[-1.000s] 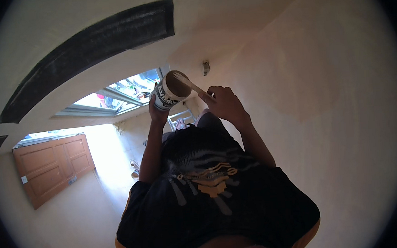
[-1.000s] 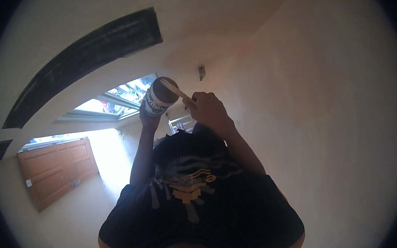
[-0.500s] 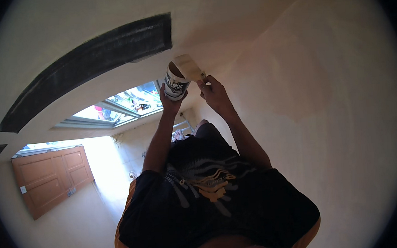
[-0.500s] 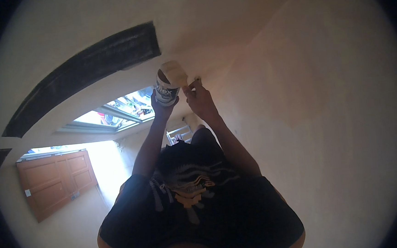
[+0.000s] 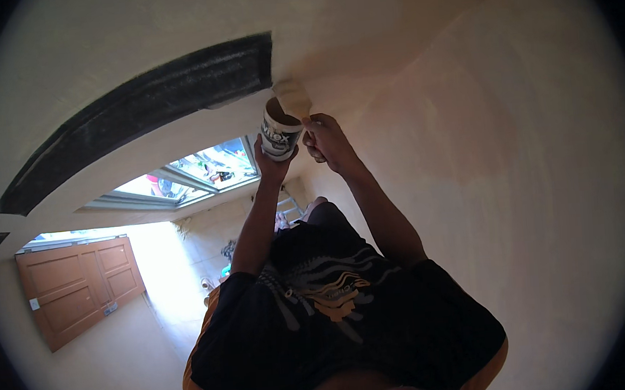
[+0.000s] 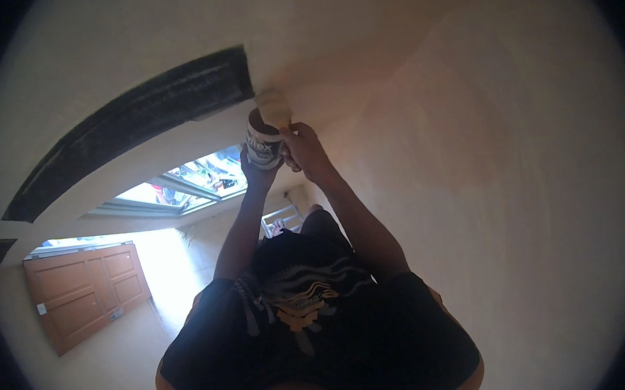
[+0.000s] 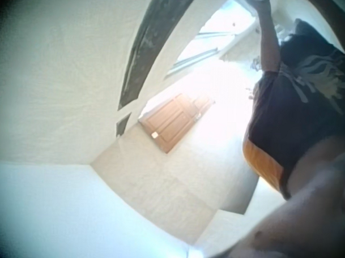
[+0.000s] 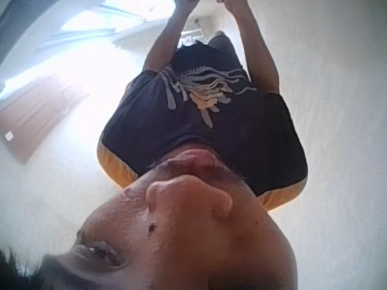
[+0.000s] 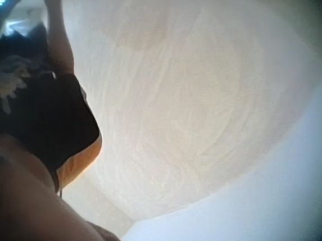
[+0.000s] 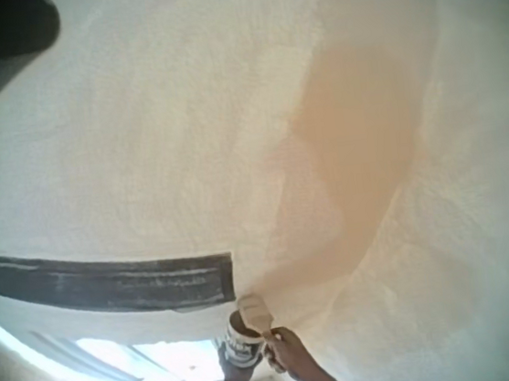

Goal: The person paints a ceiling using a paintbrush and a small container of paint. They repeatedly dip the brush into the container and apply paint to the ceiling surface in a room with a skylight and a wooden door.

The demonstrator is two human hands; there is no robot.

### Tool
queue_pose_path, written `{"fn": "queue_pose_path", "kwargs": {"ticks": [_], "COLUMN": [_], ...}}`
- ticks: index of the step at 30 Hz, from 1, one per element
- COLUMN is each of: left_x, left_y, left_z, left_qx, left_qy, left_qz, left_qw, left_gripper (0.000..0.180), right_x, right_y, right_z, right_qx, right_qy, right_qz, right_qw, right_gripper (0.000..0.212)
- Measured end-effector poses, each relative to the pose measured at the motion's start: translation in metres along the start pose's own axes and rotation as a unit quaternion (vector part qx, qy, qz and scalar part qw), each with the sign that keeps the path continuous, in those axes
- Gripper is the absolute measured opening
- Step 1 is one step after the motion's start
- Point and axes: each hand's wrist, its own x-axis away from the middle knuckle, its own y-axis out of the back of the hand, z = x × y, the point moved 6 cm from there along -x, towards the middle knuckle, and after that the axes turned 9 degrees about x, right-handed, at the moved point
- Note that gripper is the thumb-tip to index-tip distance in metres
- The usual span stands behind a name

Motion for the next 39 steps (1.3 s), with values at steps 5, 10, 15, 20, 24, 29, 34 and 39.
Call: {"fn": "queue_pose_path", "kwargs": {"ticks": [5, 10, 15, 20, 24, 29, 34, 39], "left_x": [-0.008, -0.01, -0.016, -0.018, -0.017, -0.003, 0.0, 0.002], "left_y": [0.012, 0.016, 0.022, 0.02, 0.021, 0.004, -0.004, -0.008], "left_z": [0.008, 0.012, 0.023, 0.027, 0.025, 0.003, -0.007, -0.007], "left_qx": [0.055, 0.04, 0.186, 0.228, 0.204, -0.027, -0.199, -0.145], "left_qy": [0.034, 0.037, 0.12, 0.146, 0.126, -0.019, -0.093, -0.088], "left_qz": [-0.026, -0.027, -0.037, -0.038, -0.047, -0.004, 0.0, 0.009], "left_qw": [0.998, 0.998, 0.975, 0.962, 0.97, 0.999, 0.975, 0.986], "left_gripper": [0.061, 0.06, 0.059, 0.06, 0.06, 0.06, 0.06, 0.06], "right_x": [-0.009, -0.011, -0.009, -0.012, -0.016, -0.02, -0.013, -0.011], "right_y": [-0.006, -0.007, -0.007, -0.005, -0.003, 0.0, 0.0, 0.007], "right_z": [0.005, 0.009, 0.018, 0.026, 0.035, 0.041, 0.057, 0.068], "right_qx": [0.012, -0.004, -0.015, -0.005, -0.035, -0.041, -0.027, -0.022], "right_qy": [-0.015, -0.016, -0.003, 0.026, 0.011, 0.026, 0.027, 0.024], "right_qz": [-0.003, 0.002, -0.005, -0.01, 0.016, 0.034, 0.023, 0.042], "right_qw": [1.0, 1.0, 1.0, 1.0, 0.999, 0.998, 0.999, 0.999], "right_gripper": [0.022, 0.022, 0.022, 0.027, 0.028, 0.023, 0.019, 0.015]}}
